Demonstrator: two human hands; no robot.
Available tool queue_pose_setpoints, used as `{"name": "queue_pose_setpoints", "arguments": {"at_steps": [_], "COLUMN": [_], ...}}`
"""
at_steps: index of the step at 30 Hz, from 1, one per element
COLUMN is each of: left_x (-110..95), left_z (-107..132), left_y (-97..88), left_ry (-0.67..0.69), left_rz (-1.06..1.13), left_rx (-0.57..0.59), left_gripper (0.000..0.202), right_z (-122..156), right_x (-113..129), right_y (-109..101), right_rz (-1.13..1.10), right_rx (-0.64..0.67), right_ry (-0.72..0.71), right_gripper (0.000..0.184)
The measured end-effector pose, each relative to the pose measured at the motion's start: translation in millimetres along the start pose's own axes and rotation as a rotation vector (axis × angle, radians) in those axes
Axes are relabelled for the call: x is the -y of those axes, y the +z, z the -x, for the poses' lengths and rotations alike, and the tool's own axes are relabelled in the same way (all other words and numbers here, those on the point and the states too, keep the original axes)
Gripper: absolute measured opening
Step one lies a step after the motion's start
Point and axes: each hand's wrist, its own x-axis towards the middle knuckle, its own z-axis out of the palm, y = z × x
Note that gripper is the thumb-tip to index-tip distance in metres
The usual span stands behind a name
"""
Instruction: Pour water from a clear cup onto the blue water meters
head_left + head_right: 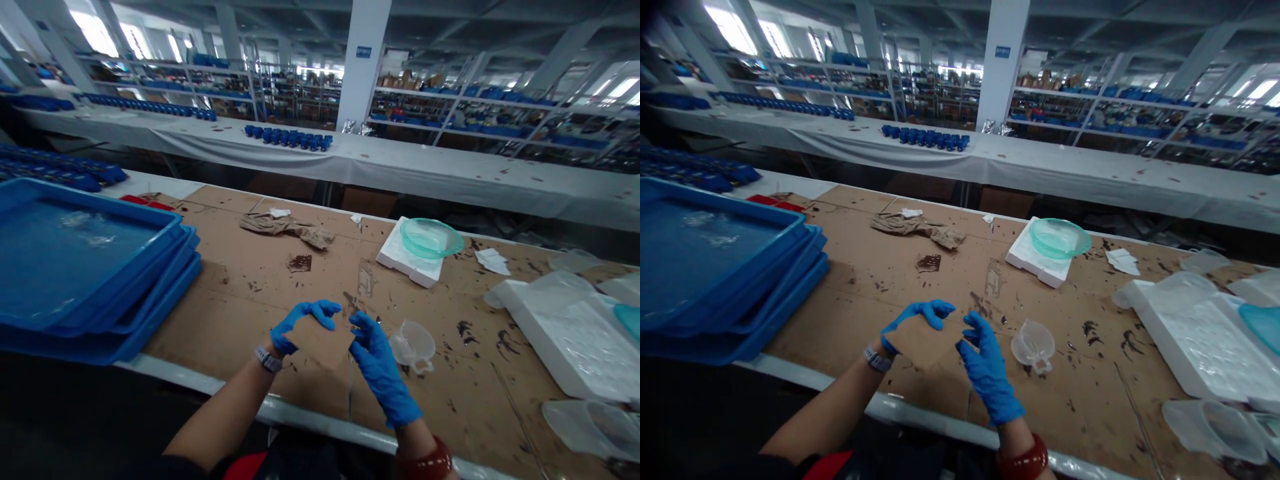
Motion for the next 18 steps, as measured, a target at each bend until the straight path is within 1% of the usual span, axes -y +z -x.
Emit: {"name": "queue_pose_setpoints", "arguments": {"at_steps": [2, 3, 5, 6, 8, 10, 11, 12, 13, 16, 18], "left_x": [-13, -16, -17, -13, 0, 17, 27, 35, 43, 60, 68], "left_z": [15, 21, 26, 28, 30, 32, 33, 35, 37, 47, 54], "left_y": [2.5, 3.1, 4.4, 5.5, 8.2, 11.1, 12.4, 13.6, 14.8, 21.5, 29.2], "left_ry": [-0.028, -0.045, -0.083, -0.109, -0.169, -0.226, -0.242, -0.257, -0.272, -0.324, -0.362], "left_rz": [-0.009, -0.019, -0.04, -0.048, -0.054, -0.05, -0.054, -0.061, -0.071, -0.117, -0.167], "left_rx": [0.059, 0.076, 0.08, 0.069, 0.013, -0.081, -0.135, -0.191, -0.246, -0.39, -0.483], "left_gripper": [0.048, 0.044, 0.04, 0.042, 0.053, 0.062, 0.064, 0.065, 0.065, 0.06, 0.053], "right_z": [8, 14, 26, 32, 40, 38, 32, 23, 11, -37, -72], "right_x": [-3, -4, -6, -6, -4, 1, 4, 8, 12, 21, 19], "right_y": [8, 9, 8, 7, 1, -15, -27, -44, -64, -142, -195], "right_rz": [0.074, 0.1, 0.144, 0.166, 0.206, 0.153, 0.098, -0.007, -0.064, -0.149, -0.205], "right_rx": [0.058, 0.064, 0.051, 0.044, 0.055, 0.078, 0.075, 0.045, -0.015, -0.179, -0.272], "right_ry": [0.004, 0.011, 0.022, 0.025, 0.022, 0.057, 0.082, 0.134, 0.149, 0.144, 0.155], "right_gripper": [0.044, 0.039, 0.032, 0.03, 0.03, 0.04, 0.048, 0.055, 0.06, 0.064, 0.06]}}
